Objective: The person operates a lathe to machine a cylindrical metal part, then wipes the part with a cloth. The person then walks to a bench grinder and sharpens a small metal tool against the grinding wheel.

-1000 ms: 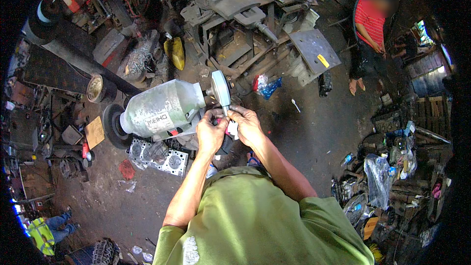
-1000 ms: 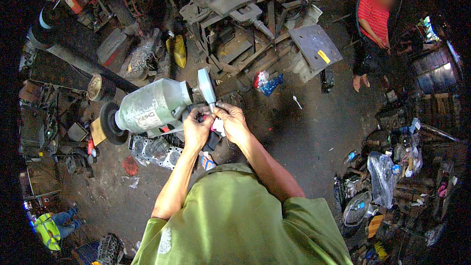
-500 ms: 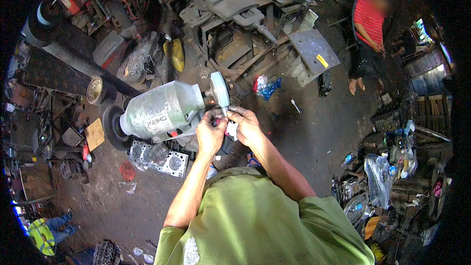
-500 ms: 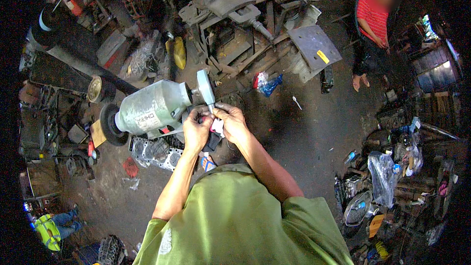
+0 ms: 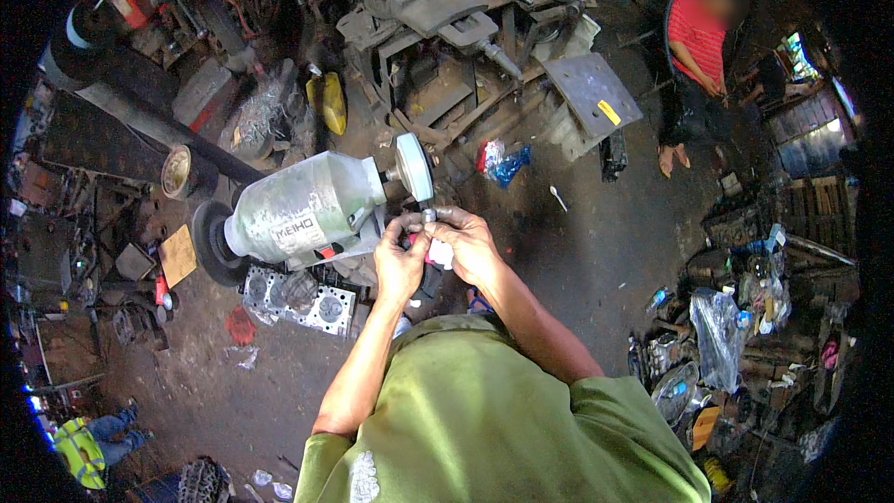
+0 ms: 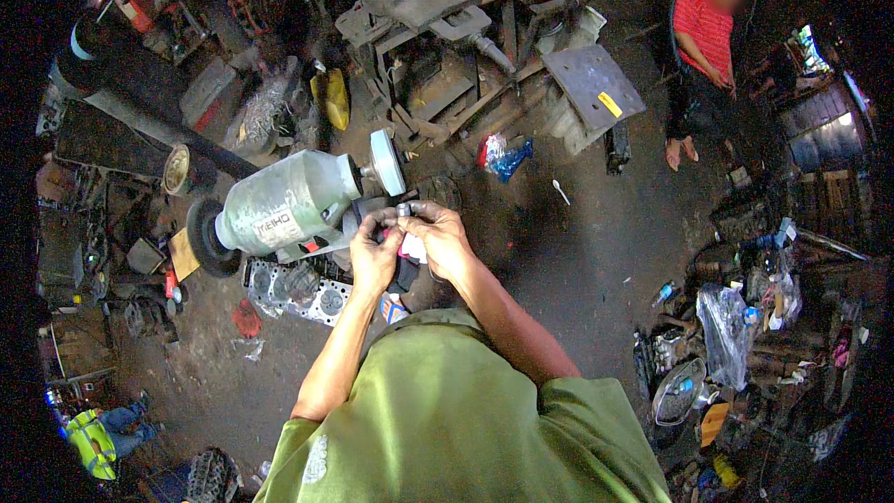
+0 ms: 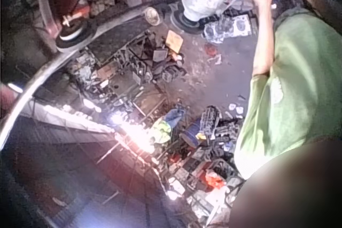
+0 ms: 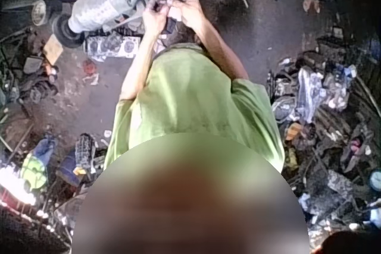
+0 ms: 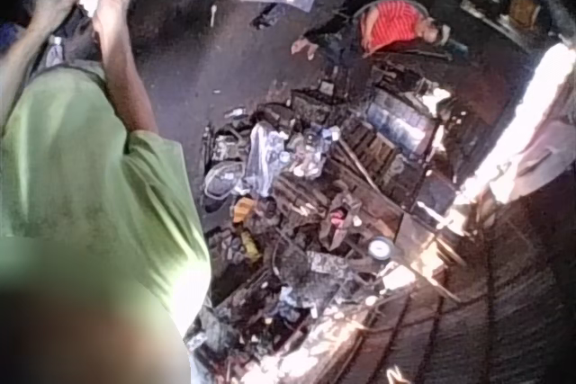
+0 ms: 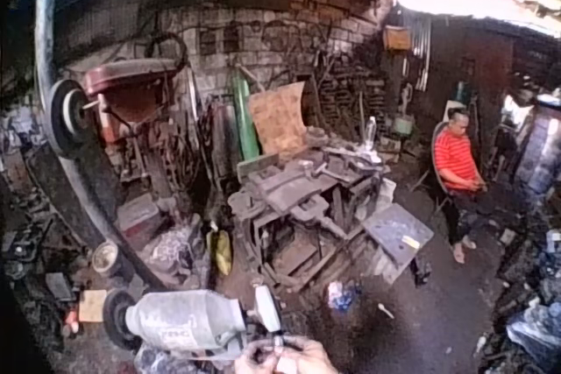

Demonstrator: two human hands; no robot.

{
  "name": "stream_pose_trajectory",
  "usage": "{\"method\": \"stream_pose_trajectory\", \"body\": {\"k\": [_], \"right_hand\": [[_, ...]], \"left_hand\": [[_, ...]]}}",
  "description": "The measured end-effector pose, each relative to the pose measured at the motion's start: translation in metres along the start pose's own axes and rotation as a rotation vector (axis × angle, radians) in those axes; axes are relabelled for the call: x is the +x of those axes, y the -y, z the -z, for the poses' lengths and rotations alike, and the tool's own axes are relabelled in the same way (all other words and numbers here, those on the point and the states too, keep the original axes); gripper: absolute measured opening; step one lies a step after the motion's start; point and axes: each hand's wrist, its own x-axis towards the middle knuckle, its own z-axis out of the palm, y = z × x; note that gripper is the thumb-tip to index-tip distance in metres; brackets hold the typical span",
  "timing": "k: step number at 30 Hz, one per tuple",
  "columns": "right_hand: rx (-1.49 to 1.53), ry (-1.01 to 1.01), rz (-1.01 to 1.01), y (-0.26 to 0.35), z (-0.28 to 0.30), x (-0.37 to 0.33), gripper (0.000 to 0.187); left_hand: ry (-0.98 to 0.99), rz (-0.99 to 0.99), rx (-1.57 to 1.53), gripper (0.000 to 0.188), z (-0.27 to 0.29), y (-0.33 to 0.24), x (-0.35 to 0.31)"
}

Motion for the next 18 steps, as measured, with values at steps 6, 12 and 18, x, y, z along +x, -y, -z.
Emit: {"method": "stream_pose_trajectory", "body": {"k": [6,12,18], "right_hand": [[-0.042,-0.005,0.046,0.0025,0.0067,0.0023,0.018],[-0.168,-0.059,0.121,0.0015,0.0105,0.0063,0.016],[-0.171,-0.087,0.068,0.0043,0.0069,0.0085,0.016]], "left_hand": [[-0.076,-0.024,0.2,0.025,-0.0083,-0.0039,-0.0029],[-0.052,-0.006,0.209,0.027,-0.0107,-0.0088,-0.001],[-0.022,0.072,0.135,0.028,-0.0108,-0.0081,0.0003]]}}
